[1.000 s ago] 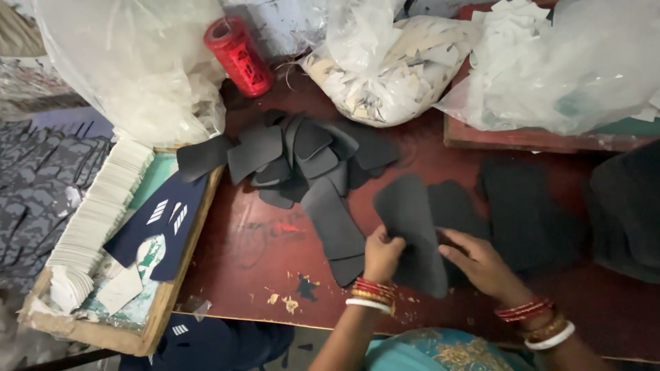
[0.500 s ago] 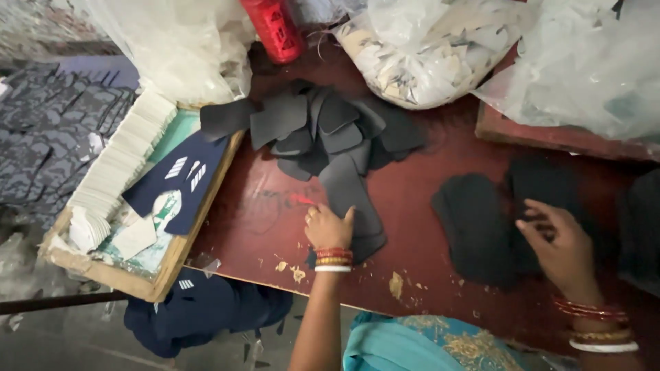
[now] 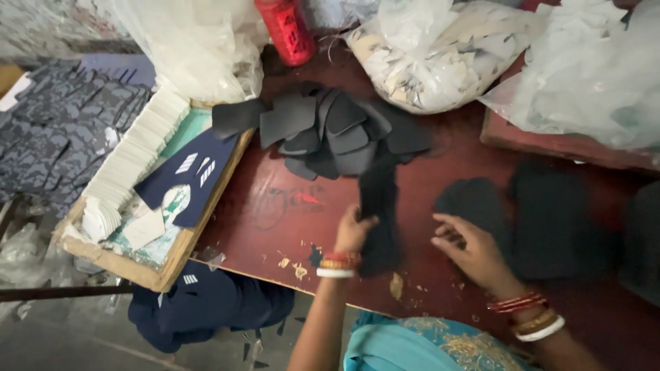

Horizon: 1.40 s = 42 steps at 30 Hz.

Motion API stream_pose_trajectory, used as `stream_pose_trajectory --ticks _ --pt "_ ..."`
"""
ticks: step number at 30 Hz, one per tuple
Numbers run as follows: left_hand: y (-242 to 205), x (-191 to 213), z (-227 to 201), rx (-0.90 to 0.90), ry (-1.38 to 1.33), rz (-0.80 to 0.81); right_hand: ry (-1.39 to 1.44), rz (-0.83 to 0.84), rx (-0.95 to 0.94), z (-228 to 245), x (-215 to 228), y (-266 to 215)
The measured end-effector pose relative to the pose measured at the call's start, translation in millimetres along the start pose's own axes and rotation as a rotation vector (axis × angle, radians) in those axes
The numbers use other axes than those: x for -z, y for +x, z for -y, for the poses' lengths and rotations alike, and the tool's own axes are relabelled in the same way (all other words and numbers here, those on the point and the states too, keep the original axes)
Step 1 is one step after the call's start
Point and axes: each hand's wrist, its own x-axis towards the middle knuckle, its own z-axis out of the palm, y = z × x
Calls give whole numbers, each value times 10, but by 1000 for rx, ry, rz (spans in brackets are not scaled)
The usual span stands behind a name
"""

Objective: The person stacks black shoe insoles on a red table, arranging them into neat piles. They handle the insoles by hand, picking them up from a scattered pile and placing them onto a growing stack, occasionally adjusting the alignment of the stack.

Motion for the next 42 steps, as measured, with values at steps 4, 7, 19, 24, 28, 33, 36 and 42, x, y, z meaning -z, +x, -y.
stream_pose_trajectory --ticks 4,7,19,24,28,33,36,42 --pt "-691 -435 -417 14 -377 102 185 -78 -64 58 -186 48" --pt "-910 -560 -428 -11 -448 247 246 -138 -77 75 -177 28" --pt "-1076 -701 -509 79 -626 251 229 -102 -300 -744 81 -175" --pt "-1102 -598 -618 132 -994 220 -139 -376 -65 -847 454 -204" --pt "-1137 -708 -577 258 -799 174 -206 -314 -117 -358 478 -289" --pt "-1230 -1013 -786 182 -714 155 97 -100 -193 -256 180 -358" --pt "-1172 -1083 -367 54 -671 183 117 -192 -224 -62 223 -374" --pt "-1188 -1138 -207 176 -940 382 -65 -391 93 117 321 -414"
